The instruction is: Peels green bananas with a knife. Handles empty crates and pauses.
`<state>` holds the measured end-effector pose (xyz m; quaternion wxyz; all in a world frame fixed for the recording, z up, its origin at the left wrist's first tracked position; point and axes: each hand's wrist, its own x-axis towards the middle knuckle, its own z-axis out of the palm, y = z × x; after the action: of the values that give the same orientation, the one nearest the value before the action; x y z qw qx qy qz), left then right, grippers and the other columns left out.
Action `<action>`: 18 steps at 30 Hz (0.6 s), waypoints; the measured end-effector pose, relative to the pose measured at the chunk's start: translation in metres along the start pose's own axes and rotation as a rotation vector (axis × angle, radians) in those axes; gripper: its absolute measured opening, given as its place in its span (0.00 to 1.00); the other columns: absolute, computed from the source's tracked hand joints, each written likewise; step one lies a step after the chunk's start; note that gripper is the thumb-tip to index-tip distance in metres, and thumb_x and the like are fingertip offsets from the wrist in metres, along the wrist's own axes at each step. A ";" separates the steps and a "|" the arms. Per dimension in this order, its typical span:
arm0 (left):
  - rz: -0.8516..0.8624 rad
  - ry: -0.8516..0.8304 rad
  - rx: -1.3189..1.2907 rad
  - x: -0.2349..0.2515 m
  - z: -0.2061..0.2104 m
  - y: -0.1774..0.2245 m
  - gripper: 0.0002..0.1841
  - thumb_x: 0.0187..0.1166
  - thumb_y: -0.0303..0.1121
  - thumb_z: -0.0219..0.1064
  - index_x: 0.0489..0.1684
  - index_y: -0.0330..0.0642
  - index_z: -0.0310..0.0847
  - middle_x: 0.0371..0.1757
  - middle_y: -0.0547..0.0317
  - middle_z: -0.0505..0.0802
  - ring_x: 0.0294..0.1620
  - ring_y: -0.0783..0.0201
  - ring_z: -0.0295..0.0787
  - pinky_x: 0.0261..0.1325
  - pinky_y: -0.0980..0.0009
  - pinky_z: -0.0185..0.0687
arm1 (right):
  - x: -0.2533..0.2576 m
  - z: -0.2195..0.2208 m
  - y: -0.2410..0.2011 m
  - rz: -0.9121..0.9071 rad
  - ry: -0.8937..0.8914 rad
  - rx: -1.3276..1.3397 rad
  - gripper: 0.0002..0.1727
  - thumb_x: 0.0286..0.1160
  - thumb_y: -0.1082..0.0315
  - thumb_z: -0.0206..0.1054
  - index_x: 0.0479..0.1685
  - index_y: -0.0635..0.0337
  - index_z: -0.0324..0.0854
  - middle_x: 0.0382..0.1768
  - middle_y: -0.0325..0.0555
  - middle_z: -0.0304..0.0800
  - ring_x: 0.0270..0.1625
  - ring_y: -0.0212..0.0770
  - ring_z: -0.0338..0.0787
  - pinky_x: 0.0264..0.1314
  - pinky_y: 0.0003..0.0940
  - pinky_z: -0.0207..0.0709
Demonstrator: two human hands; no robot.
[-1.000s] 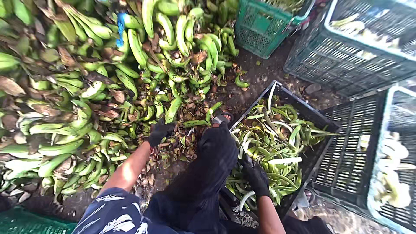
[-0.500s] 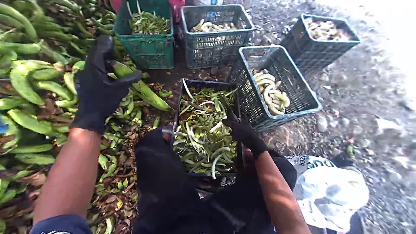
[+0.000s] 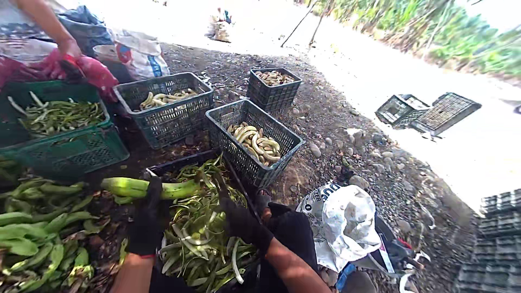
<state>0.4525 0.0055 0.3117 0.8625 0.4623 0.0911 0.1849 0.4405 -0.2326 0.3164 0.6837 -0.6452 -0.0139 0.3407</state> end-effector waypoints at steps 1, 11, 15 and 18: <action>-0.057 -0.033 -0.060 -0.002 0.000 -0.008 0.19 0.91 0.39 0.56 0.75 0.42 0.68 0.53 0.54 0.92 0.48 0.59 0.94 0.49 0.60 0.94 | 0.002 0.003 -0.001 -0.031 -0.011 0.011 0.34 0.92 0.38 0.41 0.70 0.59 0.76 0.26 0.36 0.79 0.19 0.30 0.77 0.23 0.27 0.78; 0.174 0.003 0.051 -0.002 0.000 -0.009 0.34 0.82 0.35 0.67 0.85 0.36 0.56 0.56 0.53 0.92 0.51 0.58 0.94 0.51 0.59 0.95 | 0.019 0.022 0.010 -0.122 -0.065 0.130 0.33 0.90 0.40 0.47 0.70 0.60 0.75 0.20 0.33 0.77 0.17 0.30 0.78 0.24 0.29 0.82; 0.267 0.063 0.197 0.004 -0.004 -0.016 0.38 0.76 0.37 0.75 0.81 0.29 0.60 0.60 0.48 0.91 0.56 0.57 0.93 0.59 0.59 0.93 | 0.024 0.030 0.008 -0.126 -0.095 0.157 0.32 0.91 0.41 0.45 0.70 0.61 0.75 0.19 0.33 0.75 0.18 0.31 0.78 0.23 0.29 0.81; 0.361 0.086 0.250 0.004 -0.005 -0.013 0.37 0.72 0.32 0.77 0.78 0.26 0.61 0.61 0.53 0.90 0.58 0.64 0.91 0.63 0.64 0.91 | 0.025 0.035 0.007 -0.097 -0.064 0.198 0.31 0.92 0.42 0.45 0.70 0.59 0.74 0.18 0.32 0.76 0.19 0.31 0.80 0.24 0.30 0.82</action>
<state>0.4573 0.0046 0.2982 0.7468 0.5660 0.0658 0.3428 0.4401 -0.1903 0.3055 0.7591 -0.5619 -0.0332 0.3271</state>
